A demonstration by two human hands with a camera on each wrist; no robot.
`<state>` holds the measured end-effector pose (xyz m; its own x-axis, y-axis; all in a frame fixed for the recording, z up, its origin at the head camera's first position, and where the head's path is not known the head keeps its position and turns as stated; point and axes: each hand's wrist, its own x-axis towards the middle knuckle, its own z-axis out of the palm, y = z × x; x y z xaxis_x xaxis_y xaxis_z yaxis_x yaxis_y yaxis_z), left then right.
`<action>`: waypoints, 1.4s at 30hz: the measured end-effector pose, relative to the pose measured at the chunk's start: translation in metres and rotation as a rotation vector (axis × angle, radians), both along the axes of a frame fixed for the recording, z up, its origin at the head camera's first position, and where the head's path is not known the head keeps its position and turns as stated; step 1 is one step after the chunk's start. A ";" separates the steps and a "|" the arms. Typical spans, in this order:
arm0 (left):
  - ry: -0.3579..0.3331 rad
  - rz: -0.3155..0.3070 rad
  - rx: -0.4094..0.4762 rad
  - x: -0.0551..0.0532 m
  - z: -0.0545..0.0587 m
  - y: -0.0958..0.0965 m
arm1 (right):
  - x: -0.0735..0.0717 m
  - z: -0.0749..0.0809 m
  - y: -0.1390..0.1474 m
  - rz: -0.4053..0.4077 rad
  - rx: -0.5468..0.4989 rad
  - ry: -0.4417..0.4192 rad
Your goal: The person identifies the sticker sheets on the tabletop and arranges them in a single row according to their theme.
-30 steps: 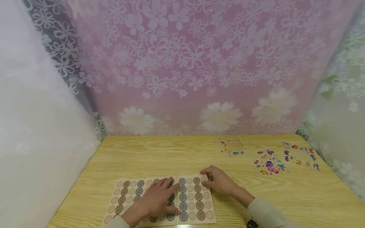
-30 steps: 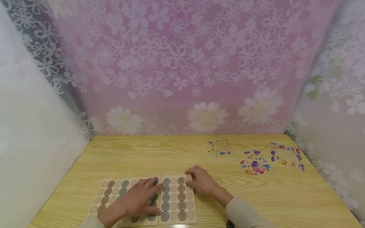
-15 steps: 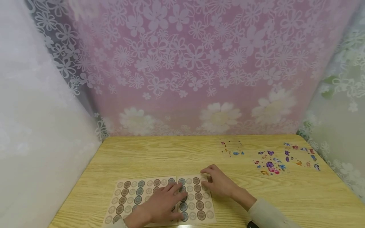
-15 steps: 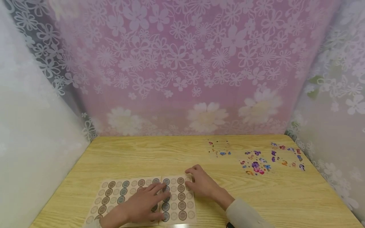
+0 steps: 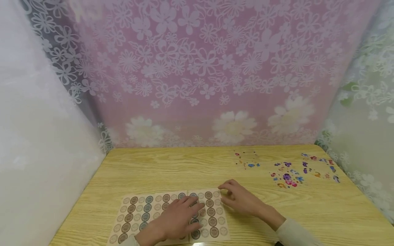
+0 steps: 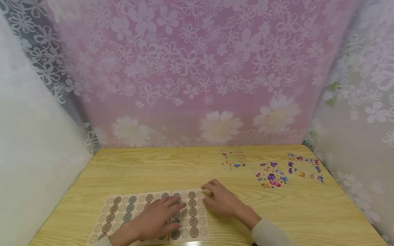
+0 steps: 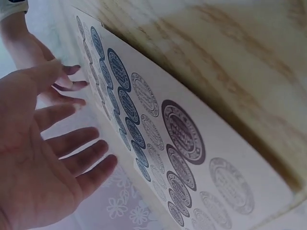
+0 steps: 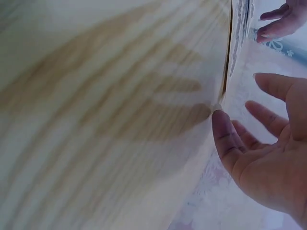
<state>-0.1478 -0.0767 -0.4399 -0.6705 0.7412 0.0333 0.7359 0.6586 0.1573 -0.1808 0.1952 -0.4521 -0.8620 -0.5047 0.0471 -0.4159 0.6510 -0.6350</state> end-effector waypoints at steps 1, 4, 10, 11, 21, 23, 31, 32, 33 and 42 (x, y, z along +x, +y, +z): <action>-0.007 0.016 0.017 -0.001 0.000 0.001 | 0.000 0.001 0.004 0.016 0.004 -0.001; -0.022 0.063 0.067 -0.005 0.000 0.005 | 0.001 0.005 0.016 0.047 -0.007 -0.028; -0.004 0.121 0.113 -0.012 0.002 0.013 | 0.000 0.014 0.038 0.011 0.014 -0.037; 0.008 0.128 0.117 -0.013 0.002 0.014 | 0.000 0.016 0.041 0.005 0.020 -0.030; 0.095 0.197 0.182 -0.030 0.005 0.035 | -0.002 0.025 0.063 -0.021 0.086 0.024; 0.118 0.193 0.173 -0.035 0.006 0.041 | -0.002 0.027 0.068 -0.034 0.117 0.061; 0.262 0.155 0.062 -0.052 0.009 0.057 | -0.005 0.033 0.083 -0.084 0.272 0.202; 0.283 0.154 0.051 -0.054 0.009 0.058 | -0.007 0.034 0.085 -0.089 0.291 0.215; 0.302 0.153 0.040 -0.056 0.008 0.060 | -0.008 0.034 0.087 -0.094 0.311 0.230; 0.431 0.166 -0.041 -0.074 0.007 0.072 | -0.027 0.026 0.108 -0.131 0.391 0.253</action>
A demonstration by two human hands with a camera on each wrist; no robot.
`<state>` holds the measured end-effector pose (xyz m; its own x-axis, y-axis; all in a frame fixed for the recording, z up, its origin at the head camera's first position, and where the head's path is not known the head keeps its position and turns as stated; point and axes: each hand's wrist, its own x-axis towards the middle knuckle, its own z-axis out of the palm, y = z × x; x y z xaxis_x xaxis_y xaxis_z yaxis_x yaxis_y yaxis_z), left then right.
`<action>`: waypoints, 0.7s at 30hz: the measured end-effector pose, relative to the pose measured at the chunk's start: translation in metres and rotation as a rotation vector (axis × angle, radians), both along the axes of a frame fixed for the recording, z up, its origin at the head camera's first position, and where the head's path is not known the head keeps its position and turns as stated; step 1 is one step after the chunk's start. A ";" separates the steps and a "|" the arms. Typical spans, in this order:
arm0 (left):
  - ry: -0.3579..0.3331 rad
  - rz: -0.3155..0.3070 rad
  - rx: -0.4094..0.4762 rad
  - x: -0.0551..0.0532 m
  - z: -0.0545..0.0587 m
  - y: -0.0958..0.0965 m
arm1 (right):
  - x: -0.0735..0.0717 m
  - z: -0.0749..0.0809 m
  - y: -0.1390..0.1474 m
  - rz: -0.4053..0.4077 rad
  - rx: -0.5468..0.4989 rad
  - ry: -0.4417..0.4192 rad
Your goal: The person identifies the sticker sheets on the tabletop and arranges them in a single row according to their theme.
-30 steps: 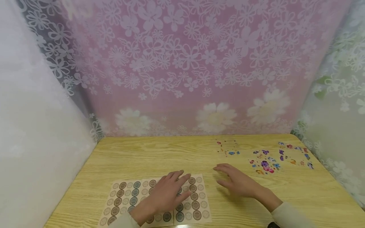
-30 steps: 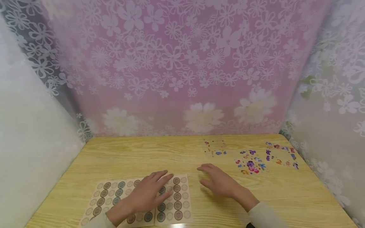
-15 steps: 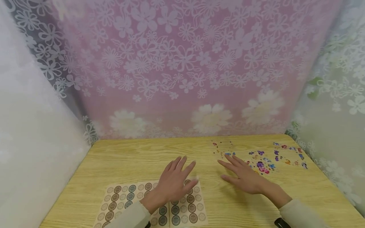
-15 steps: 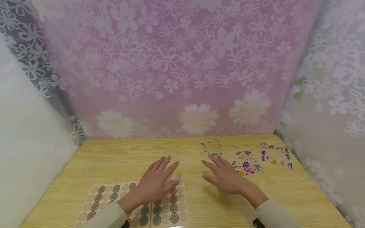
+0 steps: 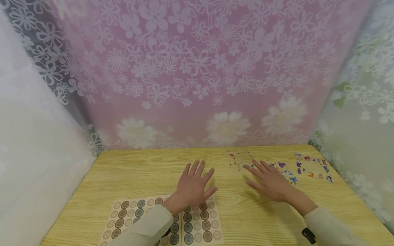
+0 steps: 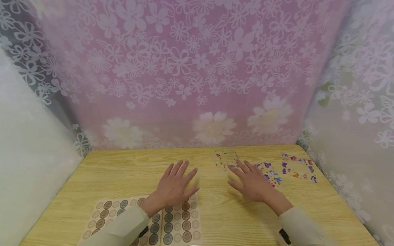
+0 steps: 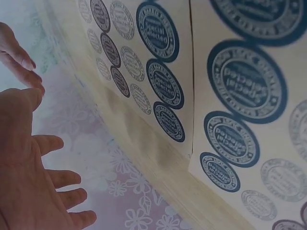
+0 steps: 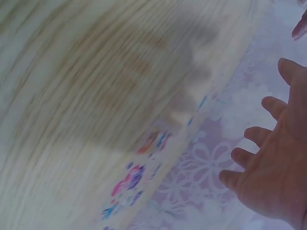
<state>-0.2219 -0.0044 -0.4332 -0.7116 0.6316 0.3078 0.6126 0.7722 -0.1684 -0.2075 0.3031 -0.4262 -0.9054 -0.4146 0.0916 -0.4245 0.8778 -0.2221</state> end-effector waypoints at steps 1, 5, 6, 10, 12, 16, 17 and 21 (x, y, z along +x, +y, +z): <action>0.003 0.002 0.002 -0.003 -0.001 0.001 | -0.003 -0.001 0.003 -0.003 -0.010 -0.006; -0.074 0.020 0.020 -0.016 -0.002 0.007 | -0.016 -0.007 0.013 -0.028 -0.069 -0.032; -0.107 0.024 0.038 -0.020 -0.002 0.008 | -0.019 -0.009 0.015 -0.035 -0.082 -0.032; -0.234 0.041 0.118 -0.036 0.000 0.016 | -0.035 -0.015 0.022 -0.056 -0.121 -0.048; -0.289 0.056 0.151 -0.043 0.001 0.021 | -0.043 -0.018 0.024 -0.054 -0.131 -0.059; -0.366 0.085 0.192 -0.056 0.001 0.031 | -0.058 -0.023 0.026 -0.048 -0.160 -0.064; -0.384 0.090 0.204 -0.059 0.000 0.033 | -0.062 -0.024 0.027 -0.049 -0.169 -0.061; -0.448 0.094 0.265 -0.071 -0.005 0.040 | -0.074 -0.028 0.025 -0.058 -0.201 -0.058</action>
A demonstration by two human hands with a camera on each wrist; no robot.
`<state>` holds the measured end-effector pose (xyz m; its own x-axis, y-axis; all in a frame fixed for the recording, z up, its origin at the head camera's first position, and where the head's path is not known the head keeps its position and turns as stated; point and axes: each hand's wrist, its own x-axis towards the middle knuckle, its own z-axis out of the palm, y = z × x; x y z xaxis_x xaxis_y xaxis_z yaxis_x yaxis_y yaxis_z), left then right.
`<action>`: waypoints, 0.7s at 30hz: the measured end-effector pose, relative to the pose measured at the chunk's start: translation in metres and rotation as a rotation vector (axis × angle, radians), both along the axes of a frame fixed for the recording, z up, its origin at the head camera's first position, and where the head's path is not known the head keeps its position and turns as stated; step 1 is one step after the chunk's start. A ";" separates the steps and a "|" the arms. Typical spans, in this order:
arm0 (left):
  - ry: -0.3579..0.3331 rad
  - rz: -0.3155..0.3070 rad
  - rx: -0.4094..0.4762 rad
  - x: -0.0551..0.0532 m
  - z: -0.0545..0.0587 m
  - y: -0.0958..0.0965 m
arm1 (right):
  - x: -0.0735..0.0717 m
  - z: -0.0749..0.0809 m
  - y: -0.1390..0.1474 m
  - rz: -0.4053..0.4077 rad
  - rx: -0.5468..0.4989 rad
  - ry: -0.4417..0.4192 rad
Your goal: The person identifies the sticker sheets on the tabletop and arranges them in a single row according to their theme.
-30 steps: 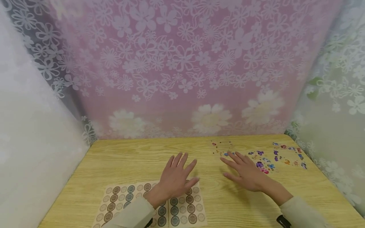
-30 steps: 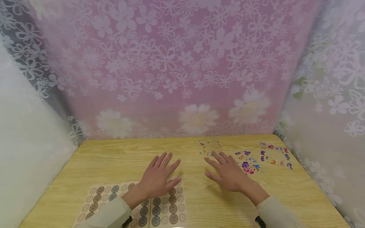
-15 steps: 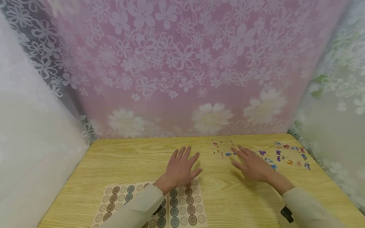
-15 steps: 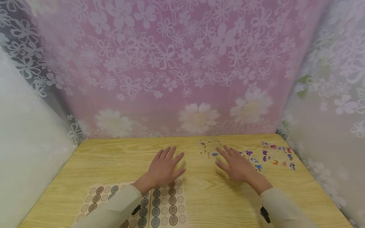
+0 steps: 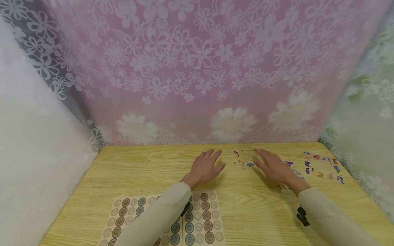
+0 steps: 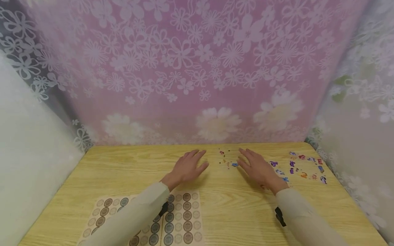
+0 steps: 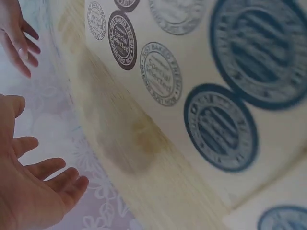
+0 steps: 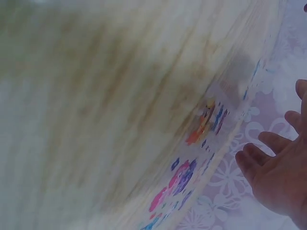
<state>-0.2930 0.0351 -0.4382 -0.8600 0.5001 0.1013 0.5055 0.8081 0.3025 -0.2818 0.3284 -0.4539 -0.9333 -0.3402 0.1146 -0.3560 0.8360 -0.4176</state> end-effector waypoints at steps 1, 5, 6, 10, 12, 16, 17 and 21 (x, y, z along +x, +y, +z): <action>-0.015 -0.003 0.020 -0.002 -0.001 0.002 | -0.003 0.000 0.000 -0.003 -0.005 -0.004; -0.088 -0.005 0.106 -0.012 -0.005 0.010 | -0.013 0.000 0.000 -0.012 -0.028 -0.021; -0.111 -0.006 0.132 -0.015 -0.007 0.012 | -0.016 0.000 0.000 -0.014 -0.034 -0.028; -0.199 -0.008 0.225 -0.025 -0.010 0.020 | -0.026 0.002 0.000 -0.022 -0.055 -0.047; -0.222 -0.008 0.266 -0.032 -0.011 0.025 | -0.031 0.002 0.000 -0.031 -0.072 -0.055; -0.264 0.033 0.363 -0.045 -0.014 0.031 | -0.045 0.000 -0.001 -0.040 -0.102 -0.058; -0.279 0.043 0.390 -0.048 -0.015 0.031 | -0.049 -0.001 -0.002 -0.044 -0.110 -0.061; -0.331 0.096 0.507 -0.057 -0.022 0.031 | -0.060 -0.003 -0.005 -0.074 -0.193 -0.099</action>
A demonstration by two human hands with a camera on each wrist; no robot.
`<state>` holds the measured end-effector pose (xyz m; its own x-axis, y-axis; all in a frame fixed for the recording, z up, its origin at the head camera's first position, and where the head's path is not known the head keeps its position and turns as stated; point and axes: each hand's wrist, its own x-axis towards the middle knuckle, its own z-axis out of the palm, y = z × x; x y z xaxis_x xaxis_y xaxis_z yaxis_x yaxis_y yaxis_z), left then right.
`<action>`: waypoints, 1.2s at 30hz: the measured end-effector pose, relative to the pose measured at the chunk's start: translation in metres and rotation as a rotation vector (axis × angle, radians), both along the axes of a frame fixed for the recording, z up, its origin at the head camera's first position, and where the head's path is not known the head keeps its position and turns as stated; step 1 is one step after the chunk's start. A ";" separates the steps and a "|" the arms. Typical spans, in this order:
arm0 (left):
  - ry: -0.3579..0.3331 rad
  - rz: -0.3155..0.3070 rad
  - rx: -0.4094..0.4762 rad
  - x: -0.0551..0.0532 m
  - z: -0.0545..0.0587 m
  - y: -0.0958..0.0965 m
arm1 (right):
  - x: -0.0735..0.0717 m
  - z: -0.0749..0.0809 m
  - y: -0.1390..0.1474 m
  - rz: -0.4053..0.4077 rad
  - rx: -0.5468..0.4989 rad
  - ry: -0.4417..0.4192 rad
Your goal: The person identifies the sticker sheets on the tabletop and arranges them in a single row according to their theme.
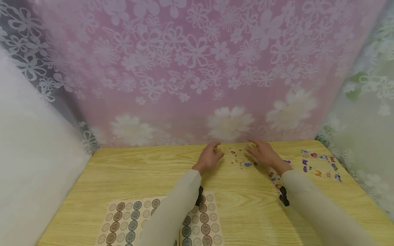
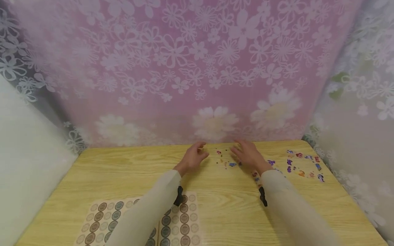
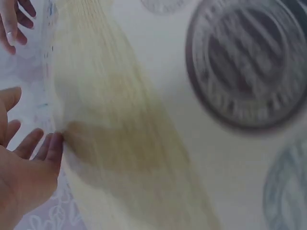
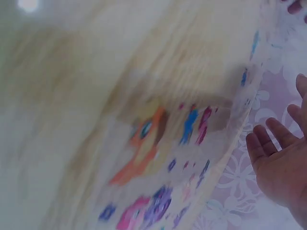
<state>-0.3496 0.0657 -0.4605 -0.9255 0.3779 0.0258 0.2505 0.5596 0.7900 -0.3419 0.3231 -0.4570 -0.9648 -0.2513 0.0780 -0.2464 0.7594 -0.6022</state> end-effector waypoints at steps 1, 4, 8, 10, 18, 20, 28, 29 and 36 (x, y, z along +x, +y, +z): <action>-0.007 0.011 0.016 -0.001 -0.002 0.000 | -0.002 0.000 0.000 -0.007 -0.024 -0.010; -0.019 0.038 0.054 -0.004 -0.006 0.002 | -0.006 -0.002 0.001 -0.024 -0.071 -0.029; -0.037 0.034 0.076 -0.006 -0.007 0.007 | -0.008 -0.004 0.003 -0.045 -0.076 -0.029; -0.041 0.034 0.065 -0.007 -0.007 0.011 | -0.009 -0.005 0.004 -0.049 -0.082 -0.032; -0.008 0.122 -0.043 -0.013 -0.003 0.023 | -0.013 -0.012 0.003 -0.043 -0.060 0.009; -0.011 0.147 -0.049 -0.015 -0.004 0.024 | -0.014 -0.015 0.003 -0.056 -0.038 0.004; -0.003 0.184 -0.084 -0.022 -0.010 0.028 | -0.019 -0.017 0.001 -0.090 0.038 -0.050; -0.001 0.187 -0.090 -0.022 -0.010 0.029 | -0.020 -0.017 0.001 -0.093 0.049 -0.049; 0.055 0.247 -0.155 -0.023 -0.017 0.035 | -0.021 -0.016 -0.001 -0.116 0.080 -0.043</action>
<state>-0.3730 0.1008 -0.4779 -0.9887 0.1447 0.0380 0.1318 0.7222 0.6790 -0.3629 0.3220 -0.4733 -0.9897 -0.1417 0.0201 -0.1295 0.8271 -0.5470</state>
